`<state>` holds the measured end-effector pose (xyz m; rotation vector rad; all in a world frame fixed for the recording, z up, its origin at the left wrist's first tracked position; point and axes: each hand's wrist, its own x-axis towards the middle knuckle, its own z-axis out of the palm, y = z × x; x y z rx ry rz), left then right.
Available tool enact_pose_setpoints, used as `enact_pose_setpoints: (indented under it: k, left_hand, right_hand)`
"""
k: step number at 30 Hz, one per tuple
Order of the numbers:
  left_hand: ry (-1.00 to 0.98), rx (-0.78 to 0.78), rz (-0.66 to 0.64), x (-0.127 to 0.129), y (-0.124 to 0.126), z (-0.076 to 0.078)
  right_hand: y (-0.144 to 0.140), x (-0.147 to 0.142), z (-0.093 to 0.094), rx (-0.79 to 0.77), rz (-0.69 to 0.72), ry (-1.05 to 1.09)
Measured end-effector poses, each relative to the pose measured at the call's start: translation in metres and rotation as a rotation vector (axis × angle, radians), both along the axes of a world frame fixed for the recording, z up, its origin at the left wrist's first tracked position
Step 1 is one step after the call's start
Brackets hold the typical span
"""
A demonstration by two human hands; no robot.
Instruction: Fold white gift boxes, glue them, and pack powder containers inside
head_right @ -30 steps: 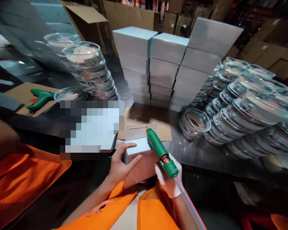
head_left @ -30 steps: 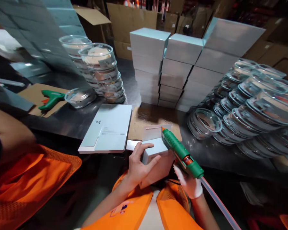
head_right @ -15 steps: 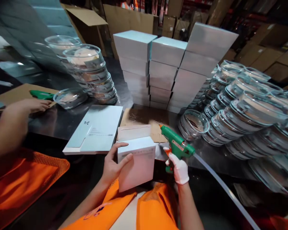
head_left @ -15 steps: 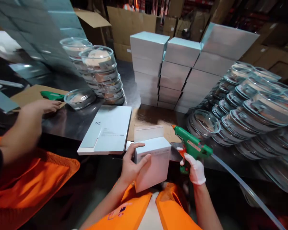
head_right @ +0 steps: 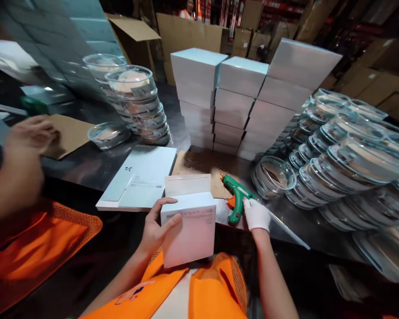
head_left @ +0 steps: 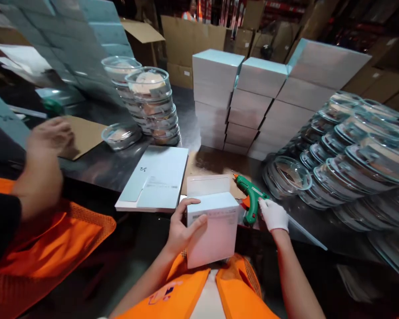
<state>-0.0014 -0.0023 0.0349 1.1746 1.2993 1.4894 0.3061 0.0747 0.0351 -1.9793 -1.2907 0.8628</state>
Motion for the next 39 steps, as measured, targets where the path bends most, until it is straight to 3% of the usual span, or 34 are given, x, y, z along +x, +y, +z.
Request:
enact_pose_setpoints:
  k: [2, 4, 6, 9, 13, 17, 19, 22, 28, 30, 34, 39]
  left_hand:
    - [-0.014, 0.005, -0.042, 0.004, 0.002, 0.002]
    - [-0.009, 0.019, -0.085, 0.01, 0.003, 0.002]
    - [0.018, 0.038, -0.119, 0.014, 0.004, -0.001]
    - [0.056, 0.048, -0.094, 0.019, 0.006, -0.01]
    - [-0.083, 0.019, -0.031, 0.022, 0.012, -0.023]
    - [-0.318, 0.057, -0.05, 0.018, 0.018, -0.026]
    - [-0.273, 0.091, -0.083, 0.014, 0.02, -0.025]
    - [-0.105, 0.131, -0.095, 0.009, 0.02, -0.023]
    - [-0.057, 0.122, -0.108, 0.013, 0.017, -0.023]
    - [-0.097, 0.115, -0.108, 0.016, 0.016, -0.024]
    - [-0.208, 0.125, -0.146, 0.021, 0.021, -0.026]
    - [-0.266, 0.161, -0.135, 0.023, 0.027, -0.023]
  right_hand:
    - [-0.005, -0.01, 0.017, 0.096, 0.0, 0.071]
    - [-0.008, -0.029, 0.032, 0.166, 0.082, 0.331]
    - [-0.006, -0.05, 0.041, 0.116, 0.219, 0.592]
    - [0.0, -0.068, 0.04, -0.019, 0.315, 0.735]
    - [0.0, -0.061, 0.03, 0.099, 0.412, 0.661]
    - [-0.006, -0.045, 0.035, 0.257, 0.735, 0.5]
    - [-0.007, -0.044, 0.038, 0.336, 0.876, 0.402]
    - [-0.007, -0.051, 0.036, 0.42, 0.951, 0.314]
    - [-0.012, -0.06, 0.024, 0.444, 0.936, 0.346]
    - [-0.018, -0.06, 0.02, 0.451, 0.845, 0.347]
    - [-0.029, -0.063, 0.001, 0.575, 0.531, 0.383]
    - [-0.036, -0.067, -0.021, 0.726, 0.431, 0.338]
